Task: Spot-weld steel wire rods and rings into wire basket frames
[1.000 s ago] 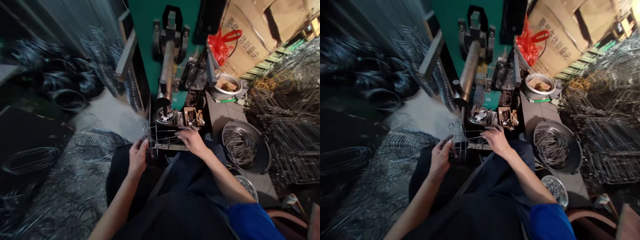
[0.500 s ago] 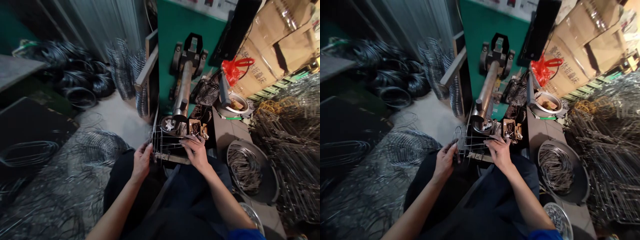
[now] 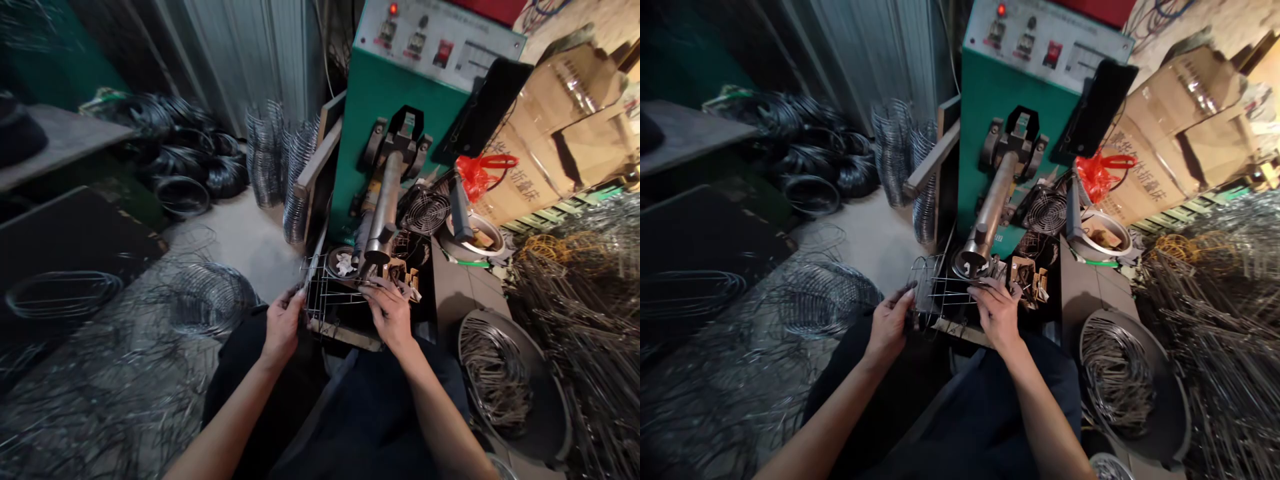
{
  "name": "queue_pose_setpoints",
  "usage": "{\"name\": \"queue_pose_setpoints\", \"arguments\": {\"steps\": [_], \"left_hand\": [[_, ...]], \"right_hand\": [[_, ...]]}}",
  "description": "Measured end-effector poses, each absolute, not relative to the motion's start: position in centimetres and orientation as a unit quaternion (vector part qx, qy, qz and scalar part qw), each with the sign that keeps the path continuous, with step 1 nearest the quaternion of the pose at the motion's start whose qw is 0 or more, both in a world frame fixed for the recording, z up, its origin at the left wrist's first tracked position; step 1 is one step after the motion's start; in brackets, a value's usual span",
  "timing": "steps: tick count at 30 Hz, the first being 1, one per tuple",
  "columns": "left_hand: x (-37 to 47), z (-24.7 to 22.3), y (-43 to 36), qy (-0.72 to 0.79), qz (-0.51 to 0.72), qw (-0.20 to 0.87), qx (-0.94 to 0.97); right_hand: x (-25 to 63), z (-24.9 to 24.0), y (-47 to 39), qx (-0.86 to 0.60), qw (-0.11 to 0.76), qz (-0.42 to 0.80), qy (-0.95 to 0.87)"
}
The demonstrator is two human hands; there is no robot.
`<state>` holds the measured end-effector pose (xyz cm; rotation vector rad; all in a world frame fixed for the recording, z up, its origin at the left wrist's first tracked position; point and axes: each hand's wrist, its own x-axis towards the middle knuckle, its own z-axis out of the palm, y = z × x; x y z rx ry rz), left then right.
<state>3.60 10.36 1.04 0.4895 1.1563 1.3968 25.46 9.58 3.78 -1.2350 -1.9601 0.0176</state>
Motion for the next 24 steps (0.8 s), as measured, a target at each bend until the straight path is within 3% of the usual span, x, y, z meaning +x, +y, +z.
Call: {"name": "queue_pose_setpoints", "arguments": {"steps": [24], "left_hand": [[2.0,1.8,12.1,0.509,0.564,0.586,0.283]], "right_hand": [[25.9,3.9,9.9,-0.558,0.429,0.052,-0.709]]}}
